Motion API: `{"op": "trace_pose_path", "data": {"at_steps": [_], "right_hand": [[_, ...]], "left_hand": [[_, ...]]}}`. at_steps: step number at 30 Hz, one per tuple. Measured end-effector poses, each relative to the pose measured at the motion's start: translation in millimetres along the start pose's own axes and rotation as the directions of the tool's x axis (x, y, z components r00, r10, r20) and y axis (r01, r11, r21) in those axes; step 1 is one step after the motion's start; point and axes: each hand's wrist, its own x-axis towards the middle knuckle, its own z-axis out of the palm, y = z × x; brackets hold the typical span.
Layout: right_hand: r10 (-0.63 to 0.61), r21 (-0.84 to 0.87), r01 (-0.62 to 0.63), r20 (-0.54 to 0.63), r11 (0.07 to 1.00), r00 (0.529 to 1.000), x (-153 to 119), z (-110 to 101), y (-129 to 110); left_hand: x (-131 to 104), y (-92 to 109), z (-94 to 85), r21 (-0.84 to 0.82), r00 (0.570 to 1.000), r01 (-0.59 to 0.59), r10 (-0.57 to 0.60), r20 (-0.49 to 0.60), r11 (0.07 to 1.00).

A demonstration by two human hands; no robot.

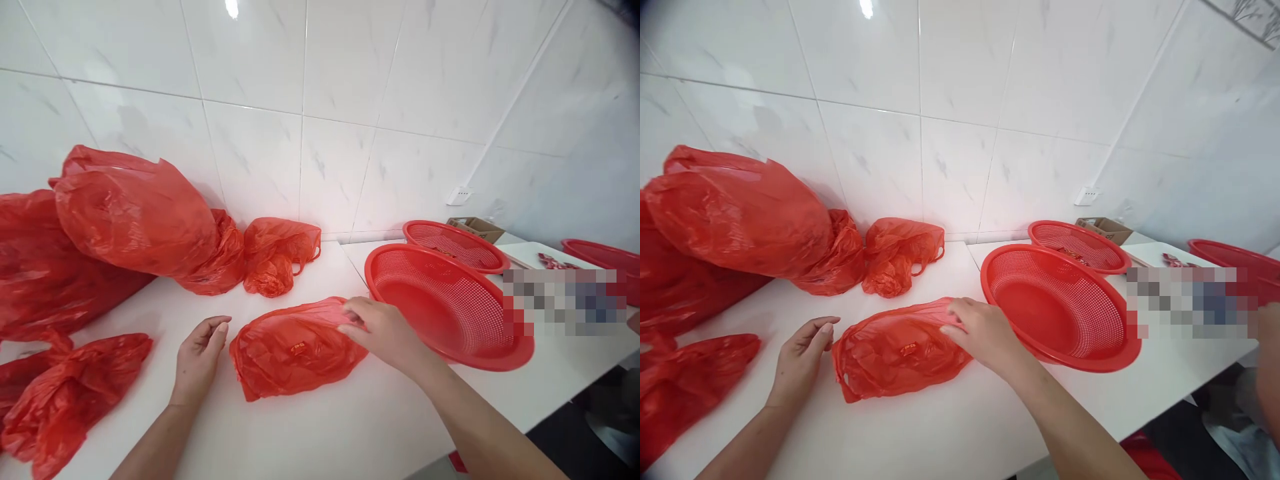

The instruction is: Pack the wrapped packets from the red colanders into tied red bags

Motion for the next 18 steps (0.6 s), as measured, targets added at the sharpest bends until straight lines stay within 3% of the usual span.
{"op": "trace_pose_path", "data": {"at_steps": [3, 7, 12, 16, 18], "right_hand": [[0.121, -0.023, -0.127, -0.171, 0.992, 0.978, -38, -10, 24], [0.076, -0.260, -0.168, -0.330, 0.951, 0.941, -89, -21, 72], [-0.046, -0.514, -0.099, -0.262, 0.852, 0.964, -135, -30, 127], [-0.081, -0.545, -0.043, -0.201, 0.837, 0.976, -167, -34, 152], [-0.040, -0.504, -0.088, -0.237, 0.859, 0.971, -184, -33, 163]], "left_hand": [[1, 0, -1.6, -0.001, 0.999, 0.032, -0.032, -0.006, 0.999], [2, 2, -1.7, -0.012, 0.999, 0.050, -0.050, -0.012, 0.999], [1, 5, 1.6, -0.014, 0.997, 0.079, -0.079, -0.026, 0.997], [0, 6, 2.9, -0.016, 0.995, 0.093, -0.093, -0.042, 0.996], [0, 6, 2.9, -0.012, 0.995, 0.091, -0.092, -0.048, 0.996]]}}
